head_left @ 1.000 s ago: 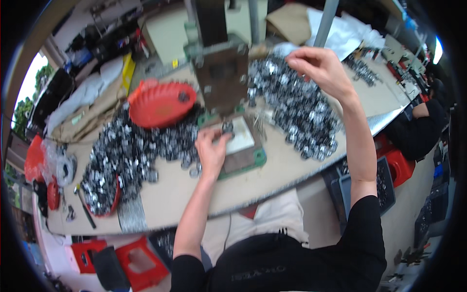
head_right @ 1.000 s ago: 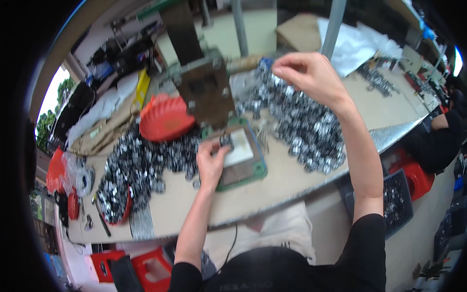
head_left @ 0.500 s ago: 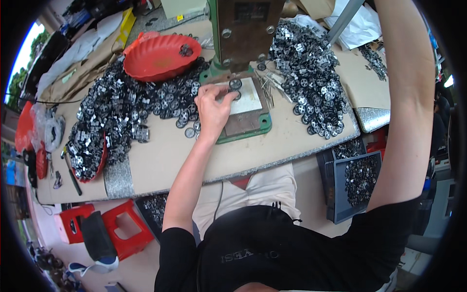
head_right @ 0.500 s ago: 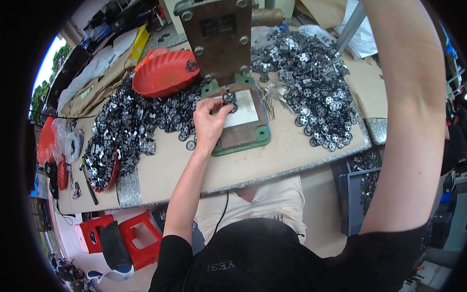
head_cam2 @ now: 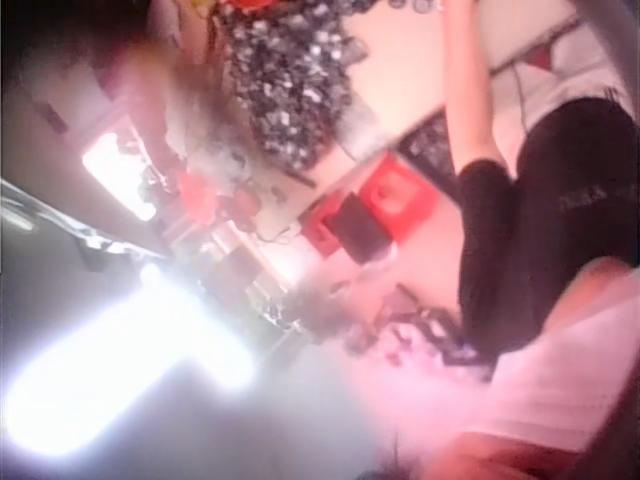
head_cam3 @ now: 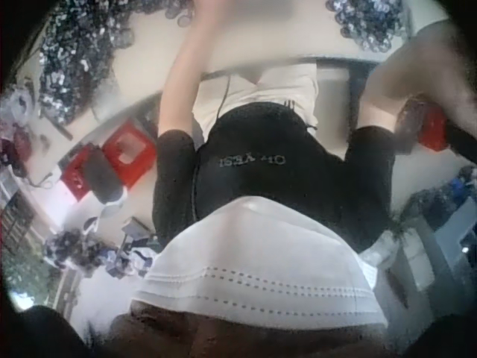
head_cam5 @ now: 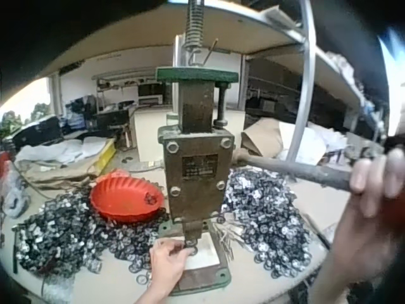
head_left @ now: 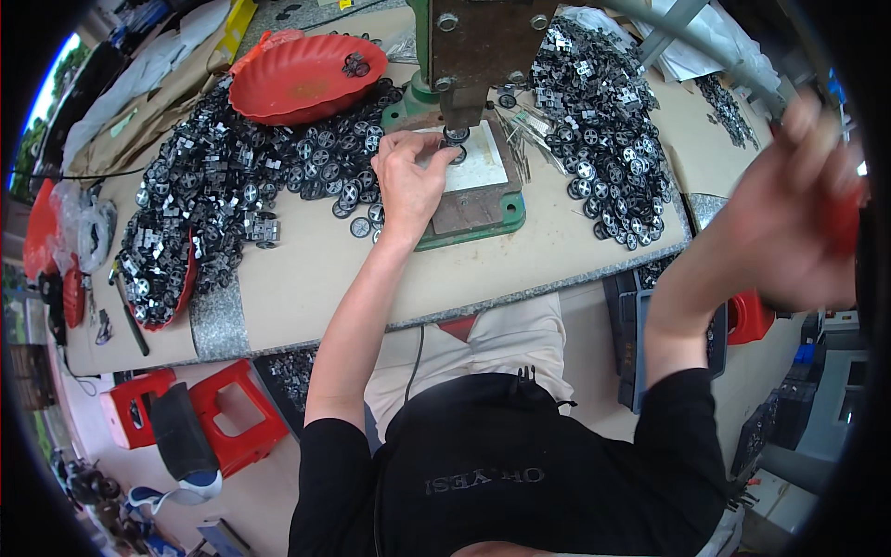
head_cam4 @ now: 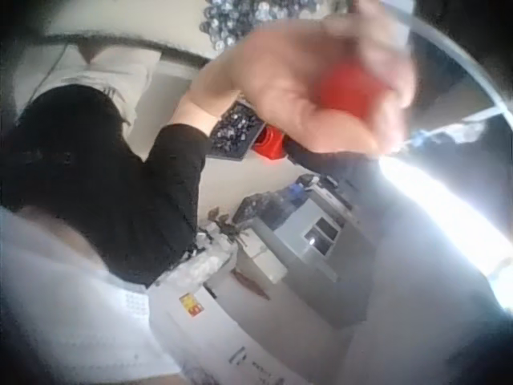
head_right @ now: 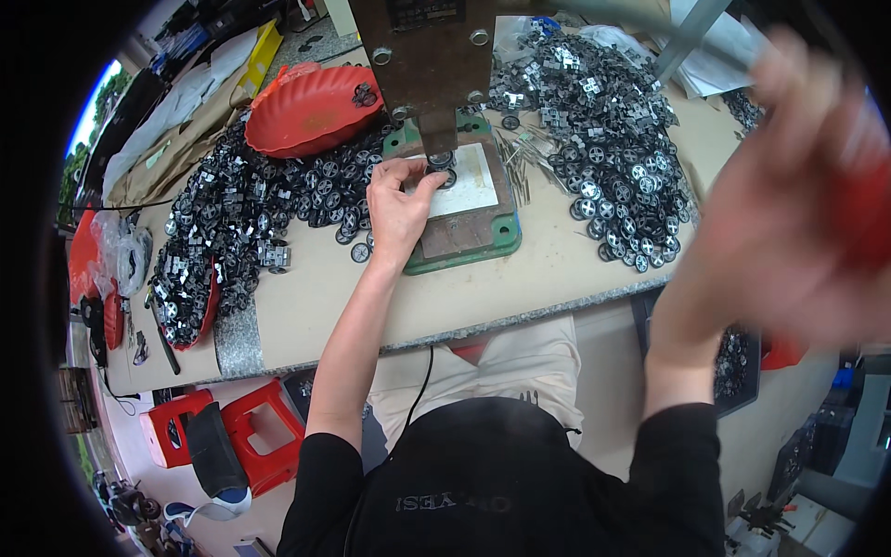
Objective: The person assembles small plastic bases and metal inserts with small metal plates using a manual press.
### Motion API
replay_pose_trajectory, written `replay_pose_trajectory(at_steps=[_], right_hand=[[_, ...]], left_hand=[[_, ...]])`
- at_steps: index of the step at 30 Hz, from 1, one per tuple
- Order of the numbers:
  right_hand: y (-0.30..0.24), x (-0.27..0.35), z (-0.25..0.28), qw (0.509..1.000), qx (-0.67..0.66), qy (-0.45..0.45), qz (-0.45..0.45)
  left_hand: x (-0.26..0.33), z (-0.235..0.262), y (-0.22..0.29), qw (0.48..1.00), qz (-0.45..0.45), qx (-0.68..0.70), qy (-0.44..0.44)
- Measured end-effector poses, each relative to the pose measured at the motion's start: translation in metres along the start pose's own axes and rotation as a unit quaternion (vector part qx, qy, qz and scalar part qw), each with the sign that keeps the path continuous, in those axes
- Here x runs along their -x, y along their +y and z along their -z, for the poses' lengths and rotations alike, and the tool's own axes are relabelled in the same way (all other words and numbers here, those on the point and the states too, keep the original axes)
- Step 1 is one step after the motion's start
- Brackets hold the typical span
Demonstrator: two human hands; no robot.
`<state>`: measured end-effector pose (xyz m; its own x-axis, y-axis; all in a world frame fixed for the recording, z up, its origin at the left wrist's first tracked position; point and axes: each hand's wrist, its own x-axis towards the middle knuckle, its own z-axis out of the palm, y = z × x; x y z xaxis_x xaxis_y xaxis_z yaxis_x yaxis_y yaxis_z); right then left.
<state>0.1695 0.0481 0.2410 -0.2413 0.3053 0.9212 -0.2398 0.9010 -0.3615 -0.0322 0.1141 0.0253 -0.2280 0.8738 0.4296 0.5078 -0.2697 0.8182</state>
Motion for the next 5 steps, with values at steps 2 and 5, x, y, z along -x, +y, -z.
replay_pose_trajectory(at_steps=[2, 5], right_hand=[[0.000, 0.045, 0.020, 0.988, 0.049, 0.136, 0.063], [-0.005, 0.043, 0.028, 0.990, 0.046, 0.126, 0.044]], left_hand=[[-0.004, -0.007, 0.006, 1.000, -0.001, 0.008, 0.001], [-0.001, -0.001, 0.005, 1.000, -0.003, 0.015, -0.008]])
